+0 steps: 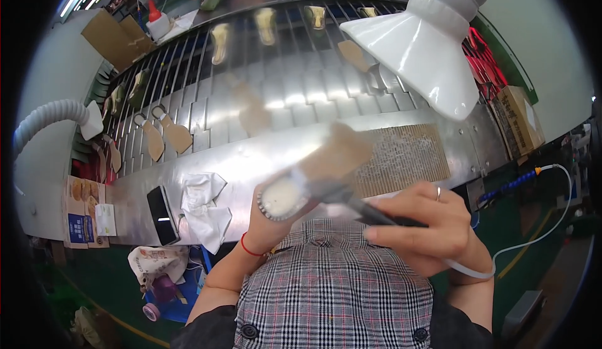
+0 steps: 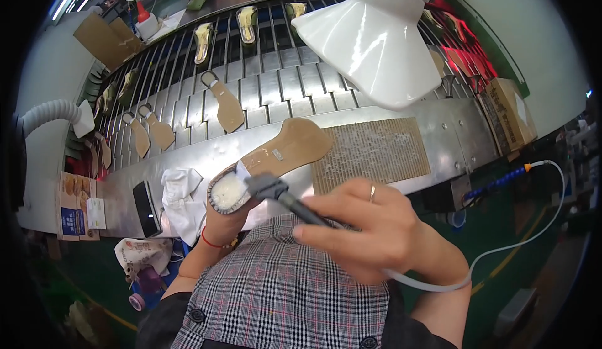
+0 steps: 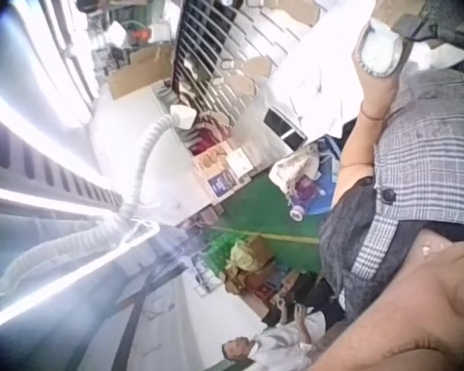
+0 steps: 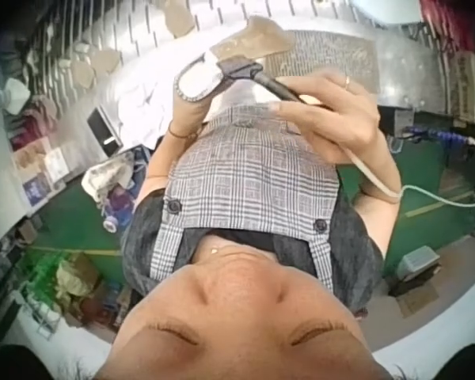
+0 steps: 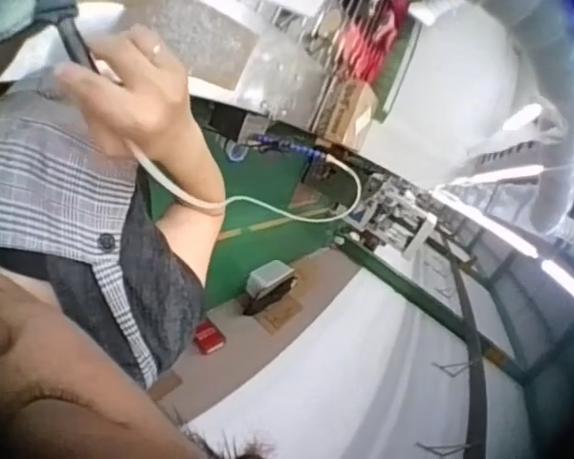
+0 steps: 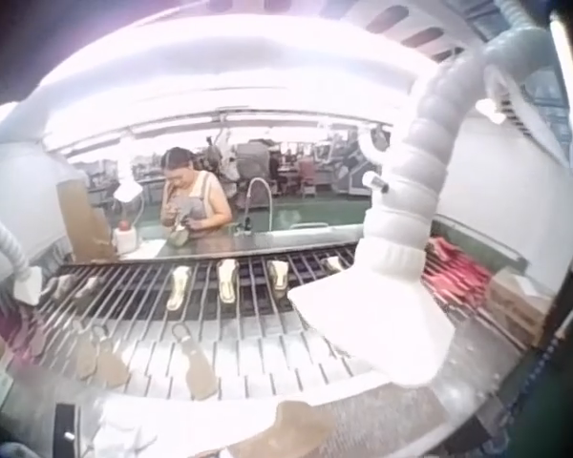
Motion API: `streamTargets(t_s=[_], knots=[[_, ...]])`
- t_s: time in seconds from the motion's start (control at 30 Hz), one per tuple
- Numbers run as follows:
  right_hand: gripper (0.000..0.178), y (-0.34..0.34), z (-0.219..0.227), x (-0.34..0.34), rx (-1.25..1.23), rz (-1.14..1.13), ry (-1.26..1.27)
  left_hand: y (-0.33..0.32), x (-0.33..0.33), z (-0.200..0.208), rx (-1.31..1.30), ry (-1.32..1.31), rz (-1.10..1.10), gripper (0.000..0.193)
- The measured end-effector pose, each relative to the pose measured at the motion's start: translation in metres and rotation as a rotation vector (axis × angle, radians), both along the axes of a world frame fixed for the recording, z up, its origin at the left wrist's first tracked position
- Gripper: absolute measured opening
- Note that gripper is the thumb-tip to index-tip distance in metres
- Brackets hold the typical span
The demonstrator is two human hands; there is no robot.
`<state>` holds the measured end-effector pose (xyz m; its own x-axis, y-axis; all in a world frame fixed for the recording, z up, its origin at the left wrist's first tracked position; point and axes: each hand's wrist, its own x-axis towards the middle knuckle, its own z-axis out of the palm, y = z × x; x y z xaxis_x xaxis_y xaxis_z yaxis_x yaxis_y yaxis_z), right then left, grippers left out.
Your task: The recorder uses a brush to apply white adhesive to the heel and edges of shoe soles before placing them on a conveyor belt.
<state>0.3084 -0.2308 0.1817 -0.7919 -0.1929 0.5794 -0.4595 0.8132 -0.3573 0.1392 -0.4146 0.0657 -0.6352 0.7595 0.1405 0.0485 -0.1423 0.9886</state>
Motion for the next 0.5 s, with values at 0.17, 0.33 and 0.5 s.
streamTargets(t_s=[0.17,0.33,0.5], knots=[[0.038,0.0,-0.005,0.005,-0.092,0.086,0.093,-0.01,-0.001,0.003,-0.051,0.177,0.098,0.046],[0.039,0.01,-0.009,0.009,-0.175,0.024,0.055,-0.012,-0.004,0.008,0.039,0.038,0.044,0.044],[0.037,0.02,-0.016,0.013,-0.26,-0.031,0.079,-0.014,-0.005,0.009,0.08,0.048,0.103,0.046]])
